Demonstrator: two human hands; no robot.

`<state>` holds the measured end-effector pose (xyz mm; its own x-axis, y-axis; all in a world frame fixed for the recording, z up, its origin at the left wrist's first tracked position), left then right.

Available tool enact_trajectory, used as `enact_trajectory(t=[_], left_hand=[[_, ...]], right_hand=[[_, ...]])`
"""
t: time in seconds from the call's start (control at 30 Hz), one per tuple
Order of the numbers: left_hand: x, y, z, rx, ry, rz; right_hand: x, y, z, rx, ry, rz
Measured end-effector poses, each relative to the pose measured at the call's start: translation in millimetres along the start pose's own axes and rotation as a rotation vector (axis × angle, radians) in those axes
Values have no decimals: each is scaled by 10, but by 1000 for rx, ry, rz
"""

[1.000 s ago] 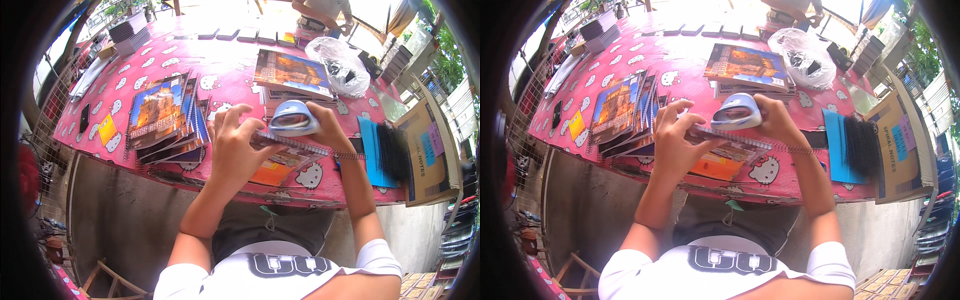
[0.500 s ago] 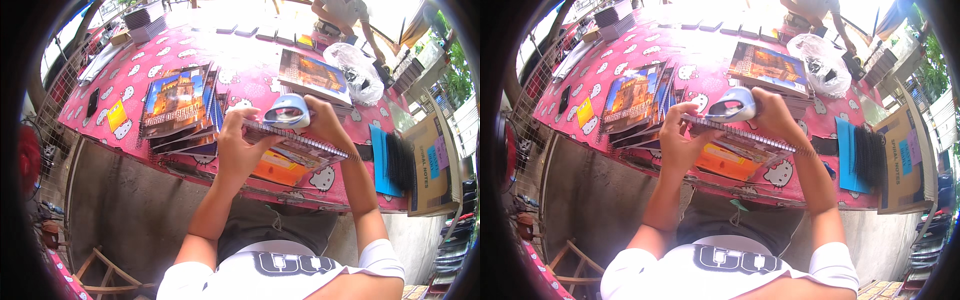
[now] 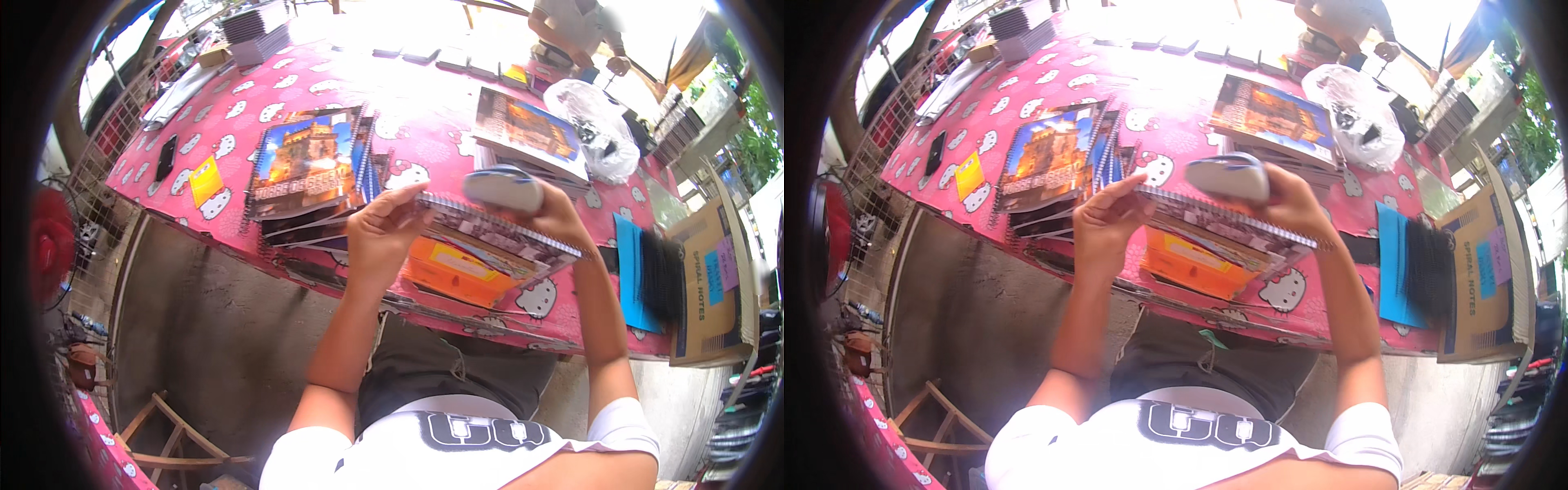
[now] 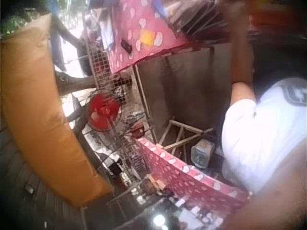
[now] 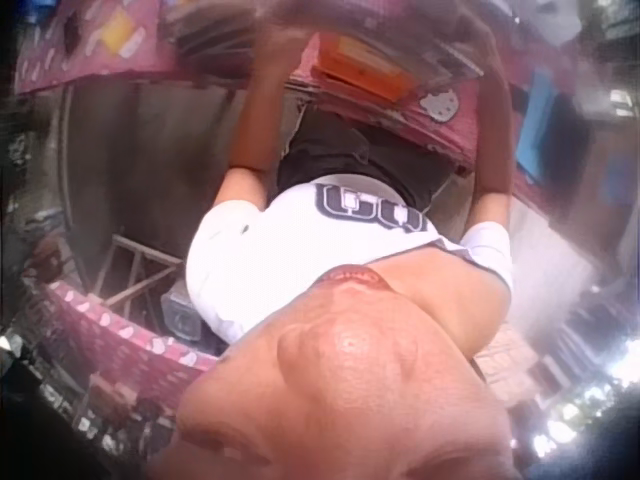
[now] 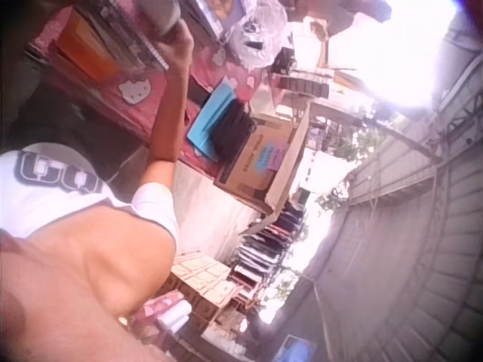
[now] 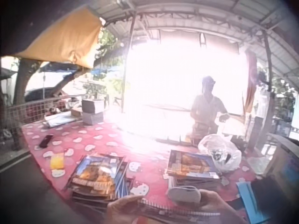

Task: The person binds spiral notebooks by hand, inserting metal binding combs into the punched holes, cutting the excess comb with pliers, and stacking the completed notebooks on the table.

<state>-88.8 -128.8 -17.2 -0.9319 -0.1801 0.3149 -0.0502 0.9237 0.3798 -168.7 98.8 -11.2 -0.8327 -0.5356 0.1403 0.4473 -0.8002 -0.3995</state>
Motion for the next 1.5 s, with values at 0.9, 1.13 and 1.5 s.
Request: enact_trajectory(t=[0.9,1.13,1.5], left_hand=[[-1045,817,-488,715,678,200],[-1028,962,-505,730,676,239],[-949,860,-782,701,832,220]], right_hand=[[-1828,-128,364,-374,64,-422],[-1588,475,1043,-538,-287,-175],[-1522,613,495,470,167,55]])
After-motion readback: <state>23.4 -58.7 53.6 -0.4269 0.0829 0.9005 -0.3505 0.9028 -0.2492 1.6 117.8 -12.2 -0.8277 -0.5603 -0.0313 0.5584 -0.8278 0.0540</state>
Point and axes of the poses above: each hand's wrist, its own x-axis towards the middle knuckle, its own y-axis out of the palm, z = x × y, the point moved 9 cm from there along x, towards the middle knuckle, and after that the axes turned 2 degrees about z, right-handed, at the moved point
